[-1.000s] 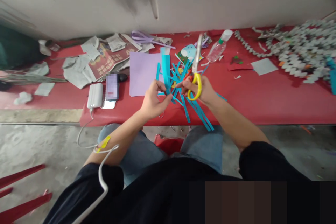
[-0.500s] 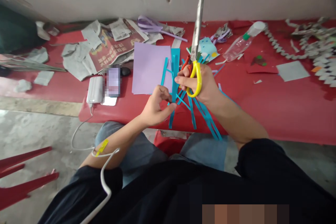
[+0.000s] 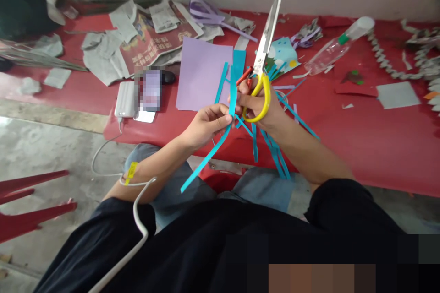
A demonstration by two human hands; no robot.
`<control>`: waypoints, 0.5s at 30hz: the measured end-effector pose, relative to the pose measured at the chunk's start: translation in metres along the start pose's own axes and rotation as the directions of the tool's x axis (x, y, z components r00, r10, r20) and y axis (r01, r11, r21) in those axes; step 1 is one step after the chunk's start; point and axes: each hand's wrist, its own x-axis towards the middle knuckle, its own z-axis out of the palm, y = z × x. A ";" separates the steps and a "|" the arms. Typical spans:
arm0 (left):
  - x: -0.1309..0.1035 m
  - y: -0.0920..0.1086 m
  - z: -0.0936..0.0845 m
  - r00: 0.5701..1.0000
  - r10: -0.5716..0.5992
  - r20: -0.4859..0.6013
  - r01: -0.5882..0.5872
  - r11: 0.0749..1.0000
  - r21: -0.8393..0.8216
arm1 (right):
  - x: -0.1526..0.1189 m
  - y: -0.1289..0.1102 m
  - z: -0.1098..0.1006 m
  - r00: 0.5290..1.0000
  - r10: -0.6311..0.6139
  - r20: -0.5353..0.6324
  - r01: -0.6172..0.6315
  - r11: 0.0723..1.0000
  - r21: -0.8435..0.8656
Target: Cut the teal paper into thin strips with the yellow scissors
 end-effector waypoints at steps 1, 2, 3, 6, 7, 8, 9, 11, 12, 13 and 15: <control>0.000 0.001 -0.001 0.999 0.016 -0.030 -0.015 0.999 0.047 | -0.003 0.000 -0.003 1.000 -0.009 -0.024 0.007 0.998 -0.065; 0.000 0.001 -0.002 0.996 0.038 -0.078 -0.030 0.994 0.104 | -0.006 0.001 -0.008 0.999 -0.011 -0.047 0.005 0.991 -0.132; 0.001 0.001 -0.003 0.988 0.069 -0.140 -0.046 0.986 0.162 | -0.010 0.003 -0.015 0.997 -0.011 -0.082 -0.005 0.982 -0.191; 0.004 -0.002 -0.005 0.939 0.165 -0.301 -0.071 0.951 0.301 | -0.017 0.020 -0.039 0.989 -0.021 -0.149 -0.014 0.973 -0.230; 0.005 -0.003 -0.005 0.925 0.191 -0.330 -0.079 0.943 0.324 | -0.019 0.028 -0.046 0.988 -0.028 -0.150 -0.007 0.975 -0.222; 0.007 -0.004 -0.006 0.915 0.208 -0.345 -0.087 0.939 0.334 | -0.020 0.036 -0.051 0.993 -0.018 -0.118 -0.008 0.977 -0.215; 0.008 -0.006 -0.006 0.912 0.215 -0.349 -0.094 0.938 0.332 | -0.021 0.043 -0.054 0.996 -0.019 -0.089 0.001 0.980 -0.199; 0.012 -0.007 -0.006 0.914 0.202 -0.351 -0.093 0.948 0.304 | -0.024 0.054 -0.054 1.000 -0.003 -0.019 0.000 0.988 -0.154; 0.013 -0.008 -0.007 0.914 0.189 -0.358 -0.085 0.954 0.287 | -0.026 0.059 -0.052 1.000 0.006 0.016 -0.004 0.991 -0.135; 0.014 -0.008 -0.007 0.912 0.179 -0.368 -0.077 0.958 0.275 | -0.029 0.062 -0.049 0.999 0.022 0.050 -0.015 0.992 -0.125; 0.014 -0.008 -0.007 0.905 0.174 -0.389 -0.064 0.958 0.279 | -0.035 0.067 -0.042 0.994 0.045 0.096 -0.033 0.992 -0.126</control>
